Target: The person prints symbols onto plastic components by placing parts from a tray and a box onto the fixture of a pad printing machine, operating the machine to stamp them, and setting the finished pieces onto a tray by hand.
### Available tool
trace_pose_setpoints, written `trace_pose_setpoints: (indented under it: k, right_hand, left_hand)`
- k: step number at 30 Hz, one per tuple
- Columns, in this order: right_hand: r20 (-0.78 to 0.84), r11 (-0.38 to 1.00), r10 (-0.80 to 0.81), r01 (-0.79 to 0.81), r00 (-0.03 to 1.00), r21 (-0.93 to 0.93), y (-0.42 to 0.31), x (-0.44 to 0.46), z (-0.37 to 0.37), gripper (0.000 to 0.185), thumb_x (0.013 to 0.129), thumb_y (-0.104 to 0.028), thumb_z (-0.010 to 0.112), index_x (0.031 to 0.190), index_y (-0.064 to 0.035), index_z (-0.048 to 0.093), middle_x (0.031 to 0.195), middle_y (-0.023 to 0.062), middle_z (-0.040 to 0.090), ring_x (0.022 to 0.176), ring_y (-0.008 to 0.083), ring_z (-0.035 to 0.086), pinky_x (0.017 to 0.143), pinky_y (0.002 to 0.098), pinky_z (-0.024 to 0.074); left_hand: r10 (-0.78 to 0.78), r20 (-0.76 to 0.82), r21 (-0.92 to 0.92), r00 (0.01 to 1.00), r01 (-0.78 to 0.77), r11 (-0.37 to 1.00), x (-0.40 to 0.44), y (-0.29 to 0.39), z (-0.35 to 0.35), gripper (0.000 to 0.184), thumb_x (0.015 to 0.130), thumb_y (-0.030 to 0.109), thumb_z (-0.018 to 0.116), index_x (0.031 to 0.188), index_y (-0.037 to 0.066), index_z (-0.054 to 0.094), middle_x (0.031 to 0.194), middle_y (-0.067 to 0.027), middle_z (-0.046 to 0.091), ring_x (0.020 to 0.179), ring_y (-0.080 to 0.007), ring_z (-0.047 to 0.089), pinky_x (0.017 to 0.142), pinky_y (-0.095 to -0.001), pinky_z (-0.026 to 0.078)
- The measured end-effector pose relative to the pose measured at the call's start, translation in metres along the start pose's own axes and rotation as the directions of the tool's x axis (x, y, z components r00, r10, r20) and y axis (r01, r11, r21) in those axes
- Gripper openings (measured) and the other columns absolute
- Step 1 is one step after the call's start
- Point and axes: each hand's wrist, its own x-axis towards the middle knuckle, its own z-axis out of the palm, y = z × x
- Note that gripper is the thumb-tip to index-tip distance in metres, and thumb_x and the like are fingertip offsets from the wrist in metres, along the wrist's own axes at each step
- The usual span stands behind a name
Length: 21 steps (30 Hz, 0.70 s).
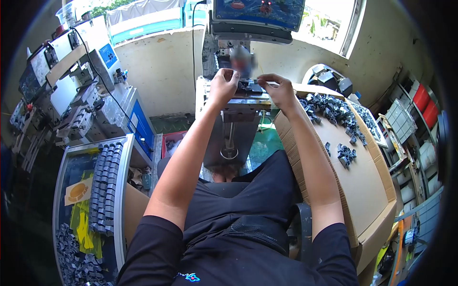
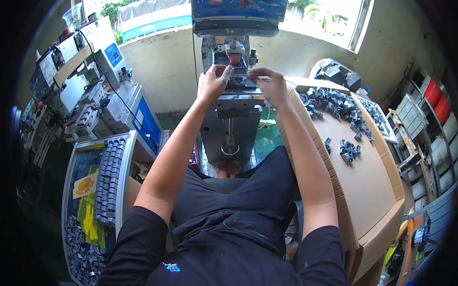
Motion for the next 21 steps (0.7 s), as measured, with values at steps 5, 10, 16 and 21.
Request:
trace_pose_setpoints:
  k: [5,10,16,21]
  right_hand:
    - [0.012,0.992,0.111,-0.110,0.994,-0.053,0.004,0.007,0.033,0.016,0.080,-0.020,0.079,0.093,-0.0110,0.078,0.087,0.0068,0.076,0.081,0.0159,0.072,0.073,0.0286,0.0536]
    - [-0.021,0.933,0.038,-0.043,0.999,-0.358,-0.016,0.001,0.044,0.020,0.088,-0.022,0.071,0.093,-0.0034,0.076,0.084,0.0082,0.075,0.081,0.0172,0.071,0.074,0.0321,0.0520]
    - [0.305,0.948,0.081,0.021,0.949,-0.317,-0.005,0.014,0.023,0.037,0.098,-0.036,0.059,0.106,-0.0012,0.070,0.104,0.0104,0.070,0.098,0.0219,0.065,0.090,0.0343,0.0469]
    - [0.308,0.949,0.288,-0.313,0.907,0.034,-0.019,0.001,-0.030,0.047,0.107,-0.038,0.035,0.135,-0.0048,0.054,0.133,0.0123,0.058,0.126,0.0226,0.050,0.105,0.0332,0.0375]
  left_hand:
    - [0.046,-0.125,-0.097,0.991,-0.059,0.994,0.017,-0.030,0.008,0.052,0.094,0.041,0.064,0.109,-0.008,0.065,0.087,-0.0130,0.072,0.071,-0.0124,0.063,0.065,-0.0277,0.051]
    - [0.023,-0.116,-0.154,0.993,-0.040,0.987,0.011,-0.023,0.004,0.050,0.095,0.039,0.064,0.112,-0.007,0.064,0.092,-0.0140,0.072,0.075,-0.0136,0.064,0.067,-0.0281,0.051]
    - [0.190,-0.209,-0.279,0.959,-0.244,0.929,-0.006,-0.030,-0.020,0.044,0.098,0.033,0.061,0.120,-0.005,0.059,0.106,-0.0139,0.069,0.091,-0.0146,0.063,0.074,-0.0272,0.051]
    - [0.043,-0.292,-0.202,0.955,-0.106,0.974,-0.029,-0.090,-0.115,0.048,0.099,0.040,0.057,0.125,0.000,0.060,0.105,-0.0058,0.069,0.087,-0.0105,0.059,0.069,-0.0250,0.048]
